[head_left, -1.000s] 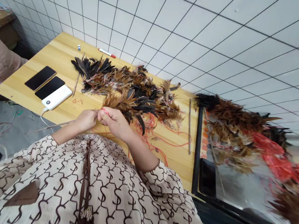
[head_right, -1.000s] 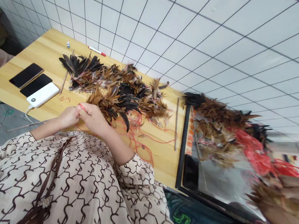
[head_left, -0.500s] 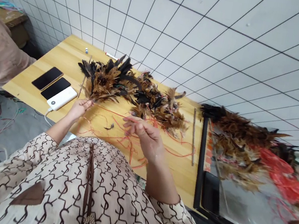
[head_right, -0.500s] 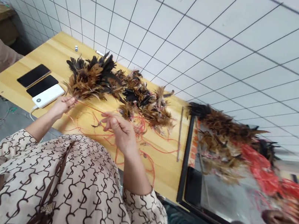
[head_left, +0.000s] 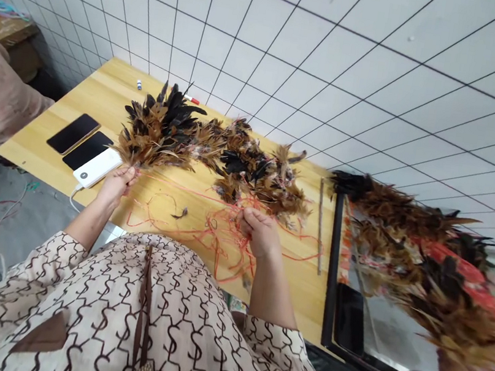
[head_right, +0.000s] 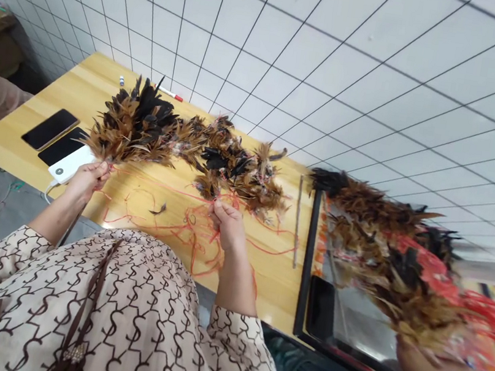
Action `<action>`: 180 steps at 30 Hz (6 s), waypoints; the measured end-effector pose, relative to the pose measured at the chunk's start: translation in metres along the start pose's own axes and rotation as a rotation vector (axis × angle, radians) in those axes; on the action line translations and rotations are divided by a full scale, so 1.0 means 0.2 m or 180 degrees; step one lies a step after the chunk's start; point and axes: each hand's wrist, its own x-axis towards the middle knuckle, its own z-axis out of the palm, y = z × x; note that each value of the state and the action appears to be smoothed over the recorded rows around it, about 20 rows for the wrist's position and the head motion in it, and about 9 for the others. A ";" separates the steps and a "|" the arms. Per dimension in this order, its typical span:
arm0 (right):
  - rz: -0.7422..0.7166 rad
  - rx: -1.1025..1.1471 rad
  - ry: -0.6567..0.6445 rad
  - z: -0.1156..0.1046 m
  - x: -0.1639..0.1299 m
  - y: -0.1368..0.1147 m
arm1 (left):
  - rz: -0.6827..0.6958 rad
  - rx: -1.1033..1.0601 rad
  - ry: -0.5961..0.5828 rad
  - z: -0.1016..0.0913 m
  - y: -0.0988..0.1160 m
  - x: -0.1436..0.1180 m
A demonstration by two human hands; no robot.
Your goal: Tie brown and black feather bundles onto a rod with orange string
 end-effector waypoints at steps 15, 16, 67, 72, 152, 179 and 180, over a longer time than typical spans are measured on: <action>-0.0902 -0.3799 -0.0455 0.52 0.34 -0.01 | 0.0138 0.0119 0.0419 -0.05 0.04 -0.09; -0.1091 -0.3637 -0.0546 0.58 0.37 -0.02 | 0.0153 0.0099 0.0435 -0.05 0.04 -0.09; -0.1051 -0.4041 -0.0371 0.45 0.40 0.05 | -0.0191 -0.0108 0.0338 -0.01 -0.02 -0.05; -0.1043 -0.4409 -0.0642 0.50 0.42 0.12 | -0.0327 -0.0090 0.0155 0.02 0.01 -0.06; -0.2119 -0.3725 -0.0807 0.75 0.07 -0.15 | -0.0610 -0.0380 -0.0663 0.07 -0.01 -0.09; -0.2548 -0.3538 -0.1121 0.75 0.05 -0.11 | -0.0960 -0.0739 -0.0683 0.03 0.01 -0.07; -0.2575 -0.3535 -0.1105 0.75 0.05 -0.11 | -0.0957 -0.0761 -0.0711 0.03 0.01 -0.07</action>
